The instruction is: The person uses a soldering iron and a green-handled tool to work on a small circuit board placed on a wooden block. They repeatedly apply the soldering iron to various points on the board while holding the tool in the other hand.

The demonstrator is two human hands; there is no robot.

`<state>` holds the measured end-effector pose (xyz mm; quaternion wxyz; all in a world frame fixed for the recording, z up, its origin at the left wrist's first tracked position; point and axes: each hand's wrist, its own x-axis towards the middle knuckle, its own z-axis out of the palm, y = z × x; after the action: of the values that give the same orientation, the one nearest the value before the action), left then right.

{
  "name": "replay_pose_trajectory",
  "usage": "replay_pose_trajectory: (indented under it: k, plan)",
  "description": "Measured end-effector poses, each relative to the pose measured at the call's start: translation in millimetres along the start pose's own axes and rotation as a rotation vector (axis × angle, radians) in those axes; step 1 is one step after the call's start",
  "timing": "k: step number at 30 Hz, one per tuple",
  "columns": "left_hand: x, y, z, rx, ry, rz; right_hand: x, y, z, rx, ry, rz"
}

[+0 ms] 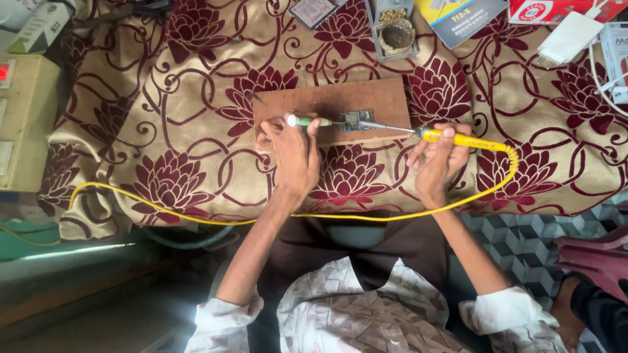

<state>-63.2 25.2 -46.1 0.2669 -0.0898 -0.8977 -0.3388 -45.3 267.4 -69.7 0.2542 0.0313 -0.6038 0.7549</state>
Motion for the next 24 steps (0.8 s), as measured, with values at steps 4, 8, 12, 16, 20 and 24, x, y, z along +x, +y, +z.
replay_pose_trajectory:
  k: [4,8,12,16,20,24]
  plan:
    - [-2.5,3.0,-3.5,-0.011,-0.029,-0.044,-4.4,-3.4,2.0,-0.007,-0.091,-0.033]
    - [-1.1,4.7,-6.6,-0.016,0.004,0.000,-4.0,-7.3,3.9,-0.054,-0.142,-0.076]
    - [-0.1,5.6,-5.7,-0.035,0.001,-0.017,-2.5,-11.3,3.0,-0.090,-0.165,-0.092]
    - [-0.6,5.7,-4.9,-0.015,-0.004,-0.009,-2.7,-13.3,3.0,-0.059,-0.154,-0.102]
    - [0.3,6.4,-4.4,-0.002,0.017,0.019,-0.7,-14.8,2.7,-0.058,-0.147,-0.093]
    - [2.0,7.7,-5.8,0.011,0.017,0.014,1.4,-15.8,3.7,-0.051,-0.146,-0.099]
